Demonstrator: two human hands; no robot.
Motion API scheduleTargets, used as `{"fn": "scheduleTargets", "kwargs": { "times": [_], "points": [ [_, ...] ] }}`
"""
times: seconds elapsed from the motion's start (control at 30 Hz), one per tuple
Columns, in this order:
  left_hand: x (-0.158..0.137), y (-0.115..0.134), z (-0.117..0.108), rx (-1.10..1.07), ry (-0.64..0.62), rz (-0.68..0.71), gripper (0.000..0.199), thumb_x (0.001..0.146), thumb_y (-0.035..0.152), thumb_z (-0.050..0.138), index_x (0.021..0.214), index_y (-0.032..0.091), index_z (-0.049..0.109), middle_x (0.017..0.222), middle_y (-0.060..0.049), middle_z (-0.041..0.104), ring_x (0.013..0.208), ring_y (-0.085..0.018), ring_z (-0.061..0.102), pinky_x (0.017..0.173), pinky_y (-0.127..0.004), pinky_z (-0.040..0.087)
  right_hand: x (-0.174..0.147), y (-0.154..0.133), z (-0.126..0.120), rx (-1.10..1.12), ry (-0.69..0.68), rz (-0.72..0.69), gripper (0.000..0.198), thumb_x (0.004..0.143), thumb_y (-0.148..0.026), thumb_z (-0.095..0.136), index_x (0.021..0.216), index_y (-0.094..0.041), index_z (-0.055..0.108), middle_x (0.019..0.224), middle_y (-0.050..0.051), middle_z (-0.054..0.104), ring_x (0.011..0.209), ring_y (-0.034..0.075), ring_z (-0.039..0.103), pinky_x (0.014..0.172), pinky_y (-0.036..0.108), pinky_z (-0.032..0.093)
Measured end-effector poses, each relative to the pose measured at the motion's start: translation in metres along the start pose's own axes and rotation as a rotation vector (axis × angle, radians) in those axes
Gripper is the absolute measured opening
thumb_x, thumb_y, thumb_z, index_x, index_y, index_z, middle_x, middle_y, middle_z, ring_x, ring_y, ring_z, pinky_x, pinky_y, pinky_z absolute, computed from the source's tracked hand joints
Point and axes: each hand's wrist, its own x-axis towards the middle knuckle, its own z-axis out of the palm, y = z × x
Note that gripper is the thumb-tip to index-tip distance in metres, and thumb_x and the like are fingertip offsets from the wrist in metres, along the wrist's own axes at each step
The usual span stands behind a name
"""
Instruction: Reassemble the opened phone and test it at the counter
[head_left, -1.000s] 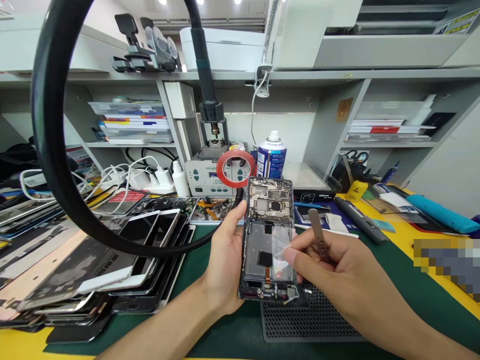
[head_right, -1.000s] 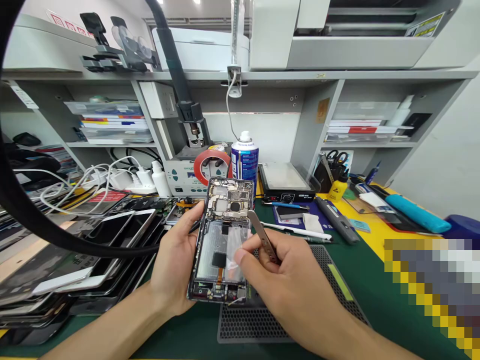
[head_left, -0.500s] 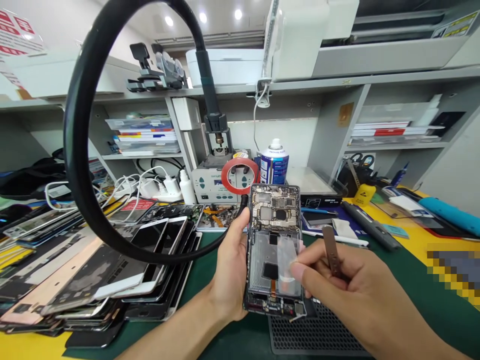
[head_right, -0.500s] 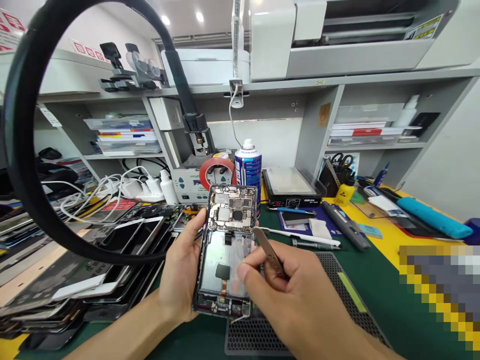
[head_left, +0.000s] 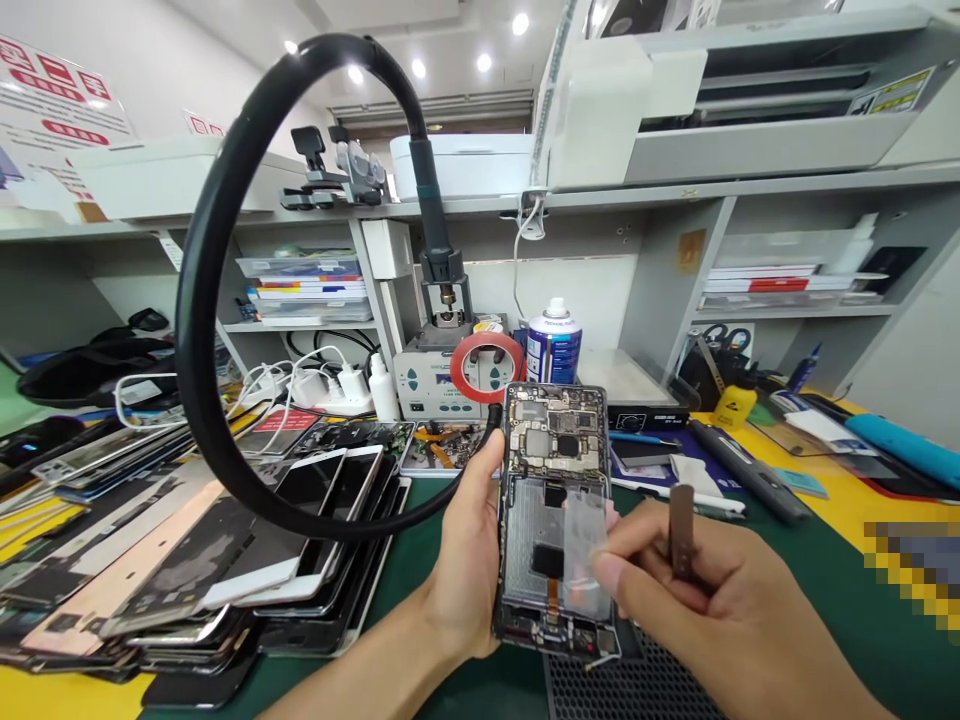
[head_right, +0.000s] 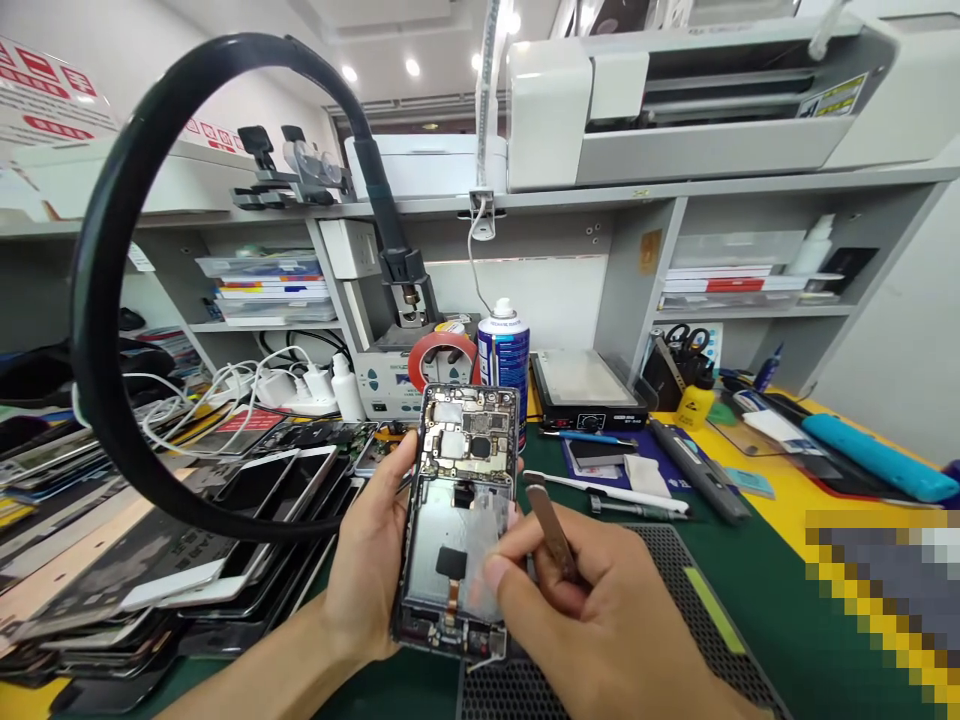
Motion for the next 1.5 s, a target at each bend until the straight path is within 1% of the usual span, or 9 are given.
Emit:
{"fn": "scheduleTargets", "kwargs": {
  "times": [0.2, 0.33, 0.47, 0.7, 0.9, 1.07, 1.17, 1.27, 1.5],
  "points": [
    [0.0, 0.001, 0.002, 0.002, 0.031, 0.023, 0.067, 0.094, 0.066, 0.04, 0.123, 0.013, 0.069, 0.099, -0.016, 0.076, 0.101, -0.035, 0.069, 0.088, -0.047, 0.05, 0.001, 0.004, 0.0, 0.055, -0.004, 0.017, 0.033, 0.09, -0.046, 0.056, 0.073, -0.02, 0.066, 0.056, -0.005, 0.036, 0.053, 0.012, 0.031, 0.052, 0.026, 0.03],
    [-0.001, 0.002, 0.001, -0.008, 0.025, 0.009, 0.068, 0.093, 0.067, 0.041, 0.12, 0.012, 0.07, 0.099, -0.016, 0.076, 0.101, -0.035, 0.069, 0.088, -0.046, 0.05, 0.001, 0.006, -0.001, 0.086, -0.014, 0.032, 0.032, 0.09, -0.047, 0.058, 0.074, -0.02, 0.066, 0.057, -0.005, 0.037, 0.054, 0.013, 0.032, 0.054, 0.027, 0.03],
    [-0.001, 0.003, 0.002, -0.002, 0.026, 0.014, 0.068, 0.094, 0.066, 0.04, 0.118, 0.011, 0.071, 0.099, -0.016, 0.076, 0.1, -0.035, 0.069, 0.088, -0.046, 0.05, 0.003, 0.006, -0.002, 0.108, -0.046, 0.044, 0.032, 0.09, -0.046, 0.059, 0.072, -0.02, 0.065, 0.057, -0.005, 0.035, 0.054, 0.012, 0.032, 0.055, 0.027, 0.03],
    [-0.001, 0.003, 0.002, 0.004, 0.047, 0.021, 0.064, 0.093, 0.065, 0.045, 0.126, 0.014, 0.066, 0.102, -0.014, 0.075, 0.099, -0.034, 0.069, 0.087, -0.045, 0.05, 0.004, 0.004, -0.004, 0.173, -0.099, 0.089, 0.033, 0.089, -0.047, 0.061, 0.071, -0.02, 0.061, 0.056, -0.007, 0.032, 0.053, 0.011, 0.029, 0.053, 0.026, 0.026],
    [-0.001, 0.004, 0.003, 0.027, 0.086, 0.015, 0.064, 0.09, 0.066, 0.05, 0.127, 0.015, 0.065, 0.101, -0.013, 0.075, 0.098, -0.033, 0.069, 0.085, -0.043, 0.05, 0.005, 0.004, -0.004, 0.236, -0.092, 0.081, 0.034, 0.086, -0.05, 0.067, 0.072, -0.02, 0.06, 0.053, -0.006, 0.04, 0.048, 0.009, 0.032, 0.048, 0.025, 0.024],
    [-0.002, 0.005, 0.003, 0.038, 0.085, 0.017, 0.063, 0.09, 0.066, 0.051, 0.124, 0.016, 0.067, 0.098, -0.012, 0.075, 0.097, -0.032, 0.07, 0.083, -0.041, 0.051, 0.004, 0.002, -0.004, 0.265, -0.074, 0.059, 0.036, 0.083, -0.05, 0.071, 0.068, -0.019, 0.061, 0.05, -0.006, 0.041, 0.046, 0.008, 0.033, 0.045, 0.024, 0.024],
    [-0.002, 0.005, 0.002, 0.043, 0.094, 0.021, 0.062, 0.09, 0.066, 0.052, 0.122, 0.016, 0.068, 0.096, -0.011, 0.076, 0.095, -0.032, 0.07, 0.081, -0.04, 0.051, 0.005, 0.005, -0.004, 0.319, -0.096, 0.052, 0.036, 0.086, -0.049, 0.07, 0.069, -0.019, 0.06, 0.052, -0.006, 0.04, 0.046, 0.007, 0.032, 0.044, 0.023, 0.021],
    [-0.002, 0.005, 0.002, 0.024, 0.07, 0.01, 0.062, 0.09, 0.066, 0.051, 0.119, 0.015, 0.069, 0.093, -0.011, 0.076, 0.093, -0.032, 0.07, 0.079, -0.038, 0.051, 0.006, 0.012, -0.004, 0.391, -0.145, 0.083, 0.034, 0.088, -0.047, 0.071, 0.073, -0.019, 0.061, 0.055, -0.007, 0.041, 0.047, 0.005, 0.031, 0.044, 0.022, 0.018],
    [-0.001, 0.006, 0.004, -0.005, 0.06, -0.017, 0.061, 0.089, 0.068, 0.052, 0.115, 0.016, 0.071, 0.088, -0.011, 0.075, 0.088, -0.03, 0.071, 0.074, -0.036, 0.051, 0.007, 0.016, -0.004, 0.495, -0.186, 0.135, 0.032, 0.089, -0.045, 0.072, 0.076, -0.018, 0.061, 0.056, -0.005, 0.05, 0.047, 0.004, 0.034, 0.045, 0.02, 0.023]
  ]
}}
